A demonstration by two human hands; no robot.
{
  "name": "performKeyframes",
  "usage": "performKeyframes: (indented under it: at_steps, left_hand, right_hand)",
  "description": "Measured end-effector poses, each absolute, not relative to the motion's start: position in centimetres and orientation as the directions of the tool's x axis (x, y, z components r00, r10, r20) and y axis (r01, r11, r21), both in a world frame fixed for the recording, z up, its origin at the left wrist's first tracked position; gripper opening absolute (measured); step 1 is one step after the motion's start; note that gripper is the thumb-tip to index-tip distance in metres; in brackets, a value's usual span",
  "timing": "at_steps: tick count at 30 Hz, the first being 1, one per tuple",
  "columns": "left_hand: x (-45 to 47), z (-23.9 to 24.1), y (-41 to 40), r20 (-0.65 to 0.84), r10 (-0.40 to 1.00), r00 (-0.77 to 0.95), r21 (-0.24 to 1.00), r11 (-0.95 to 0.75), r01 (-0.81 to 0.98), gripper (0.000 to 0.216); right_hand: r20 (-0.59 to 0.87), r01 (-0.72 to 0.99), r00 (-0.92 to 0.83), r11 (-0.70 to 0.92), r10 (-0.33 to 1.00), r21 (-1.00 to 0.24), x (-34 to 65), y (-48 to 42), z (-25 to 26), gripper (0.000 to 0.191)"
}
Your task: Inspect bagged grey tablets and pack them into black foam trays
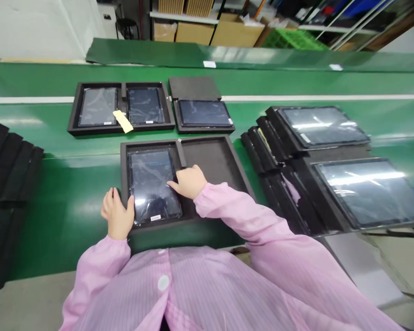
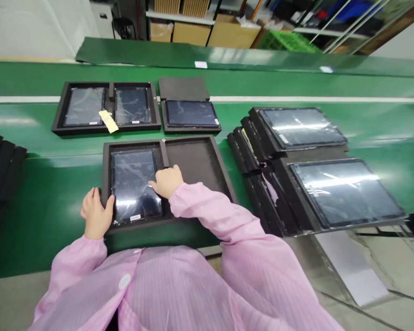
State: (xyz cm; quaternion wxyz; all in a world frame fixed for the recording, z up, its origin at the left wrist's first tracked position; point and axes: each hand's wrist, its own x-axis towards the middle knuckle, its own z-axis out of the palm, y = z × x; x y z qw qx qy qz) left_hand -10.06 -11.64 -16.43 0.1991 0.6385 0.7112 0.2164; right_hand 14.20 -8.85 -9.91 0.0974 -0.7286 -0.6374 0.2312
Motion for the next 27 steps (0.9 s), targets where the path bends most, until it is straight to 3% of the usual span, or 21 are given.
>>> performKeyframes:
  at_steps: [5, 9, 13, 17, 22, 27]
  left_hand:
    - [-10.0, -16.2, -11.4, -0.009, 0.997, -0.074, 0.613, 0.064, 0.788, 0.047]
    - [-10.3, -16.6, -11.1, 0.0, 0.998, -0.068, 0.678, 0.05, 0.734, 0.046]
    - [-10.5, -16.7, -10.9, -0.002, 0.997, -0.071, 0.69, 0.053, 0.722, 0.046]
    - [-10.7, -16.5, -10.7, 0.002, 0.999, -0.035, 0.643, 0.025, 0.765, 0.049]
    - [-13.0, -15.5, -11.3, -0.021, 0.999, 0.025, 0.709, -0.002, 0.705, 0.056]
    - [-18.9, -11.2, -11.4, 0.031, 0.982, -0.186, 0.823, 0.08, 0.562, 0.059]
  right_hand:
    - [-0.236, 0.81, 0.162, -0.266, 0.958, -0.523, 13.0, -11.1, -11.4, 0.04]
    - [-0.277, 0.658, 0.211, -0.346, 0.937, -0.669, 13.3, -10.8, -11.7, 0.032]
    - [-0.224, 0.412, 0.18, -0.28, 0.958, -0.867, 11.7, -10.8, -11.5, 0.024]
    - [-0.165, 0.168, 0.224, -0.205, 0.961, -0.964, 12.6, -11.1, -10.2, 0.021]
    - [-0.09, 0.043, 0.409, -0.118, 0.908, -0.992, 18.8, -14.0, -6.0, 0.035]
    - [-0.061, 0.002, 0.761, -0.097, 0.646, -0.995, 24.1, -19.3, -2.2, 0.034]
